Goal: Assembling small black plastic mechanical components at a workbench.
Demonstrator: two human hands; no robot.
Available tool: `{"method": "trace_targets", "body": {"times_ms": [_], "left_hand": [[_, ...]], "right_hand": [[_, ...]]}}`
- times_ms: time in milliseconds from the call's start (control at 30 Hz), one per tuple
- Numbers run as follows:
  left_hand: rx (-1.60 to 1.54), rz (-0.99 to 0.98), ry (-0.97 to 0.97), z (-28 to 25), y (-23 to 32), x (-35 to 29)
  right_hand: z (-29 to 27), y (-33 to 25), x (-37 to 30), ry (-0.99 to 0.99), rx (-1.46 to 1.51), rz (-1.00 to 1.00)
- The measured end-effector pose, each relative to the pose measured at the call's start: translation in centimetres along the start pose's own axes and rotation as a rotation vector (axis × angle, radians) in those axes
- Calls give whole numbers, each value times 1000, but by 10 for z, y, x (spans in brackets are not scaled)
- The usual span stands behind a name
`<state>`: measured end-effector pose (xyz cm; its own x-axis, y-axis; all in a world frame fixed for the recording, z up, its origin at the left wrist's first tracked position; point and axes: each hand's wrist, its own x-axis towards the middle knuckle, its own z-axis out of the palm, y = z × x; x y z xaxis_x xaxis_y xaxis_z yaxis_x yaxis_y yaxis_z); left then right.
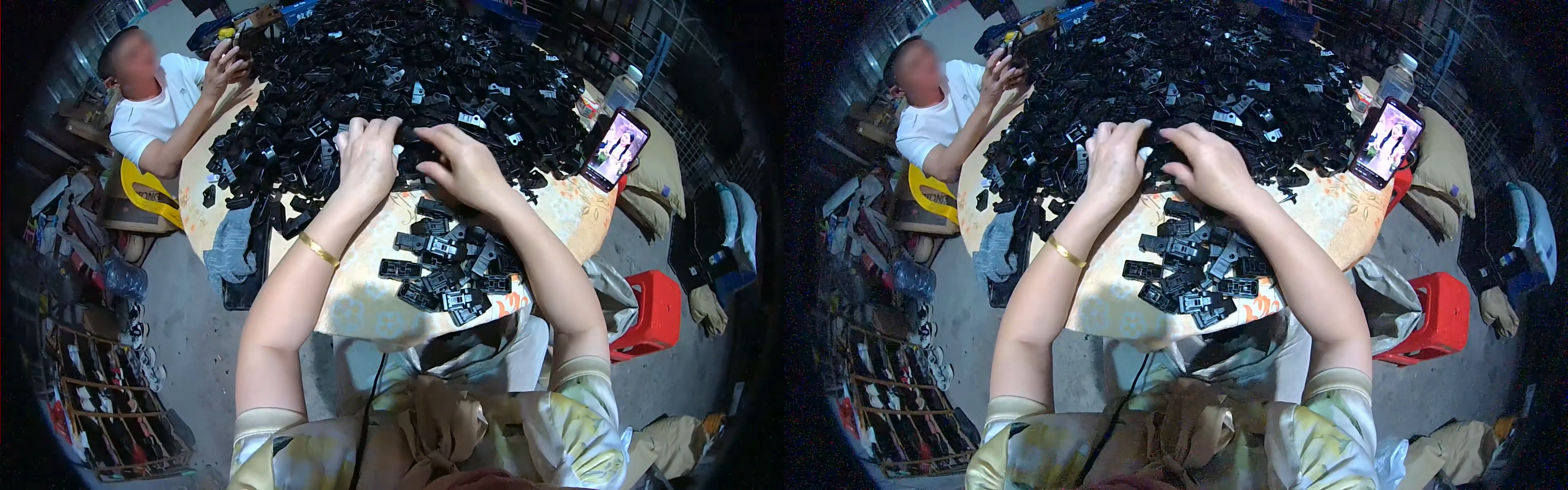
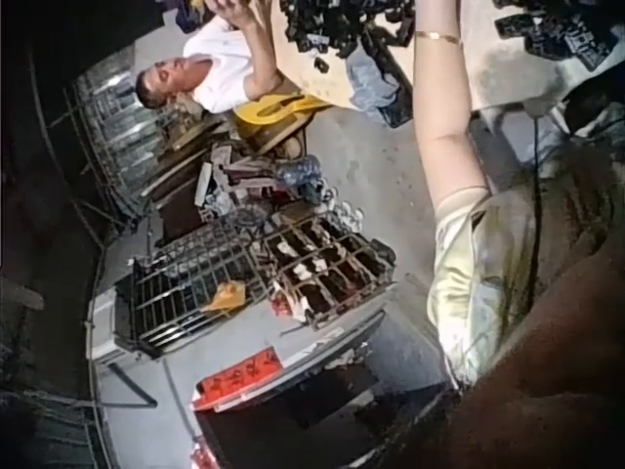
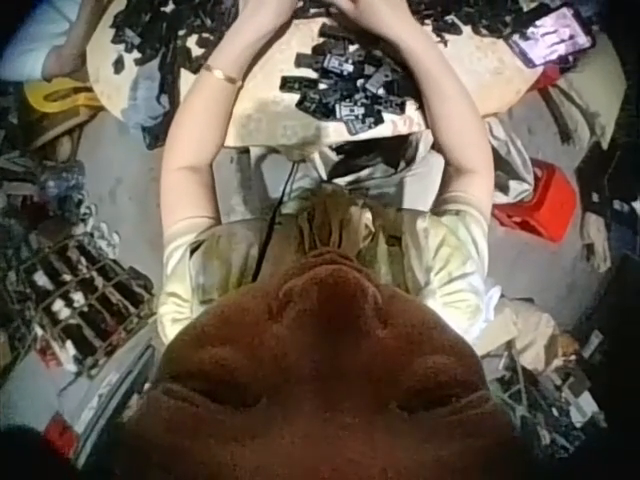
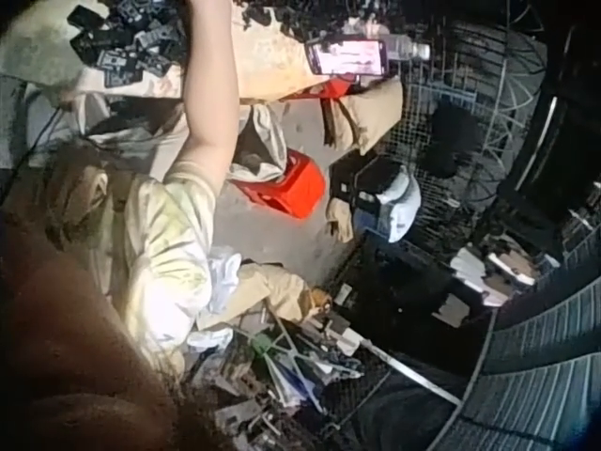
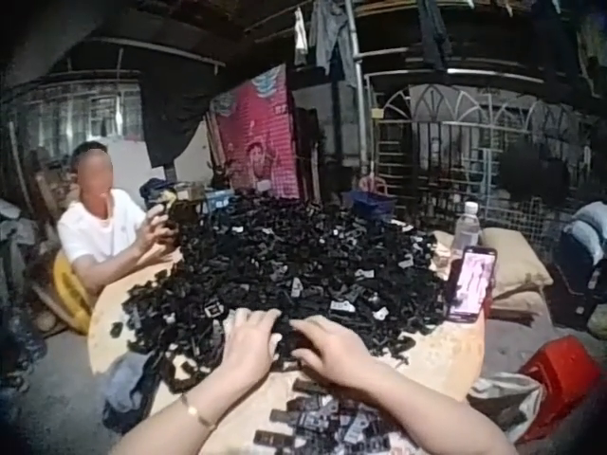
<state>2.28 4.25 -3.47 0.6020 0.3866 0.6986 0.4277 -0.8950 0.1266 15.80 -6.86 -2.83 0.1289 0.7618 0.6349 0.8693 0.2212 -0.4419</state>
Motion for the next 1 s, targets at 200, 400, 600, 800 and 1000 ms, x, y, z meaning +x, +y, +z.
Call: {"method": "trace_targets", "body": {"times_ms": [200,400,600,800,1000], "left_hand": [[11,55,-88,15,-7,2],[-192,122,-132,15,-5,5],[-802,-336,-308,-6,4,13],[-1352,-517,-537,-21,0,10],[-1570,-526,-503,-23,18,8]], "right_hand": [[10,11,1,-154,-140,-72],[10,21,-2,-56,94,63],[-7,16,-1,-92,403,206],[-27,6,2,-174,841,319],[-14,10,-4,-34,692,244]]}}
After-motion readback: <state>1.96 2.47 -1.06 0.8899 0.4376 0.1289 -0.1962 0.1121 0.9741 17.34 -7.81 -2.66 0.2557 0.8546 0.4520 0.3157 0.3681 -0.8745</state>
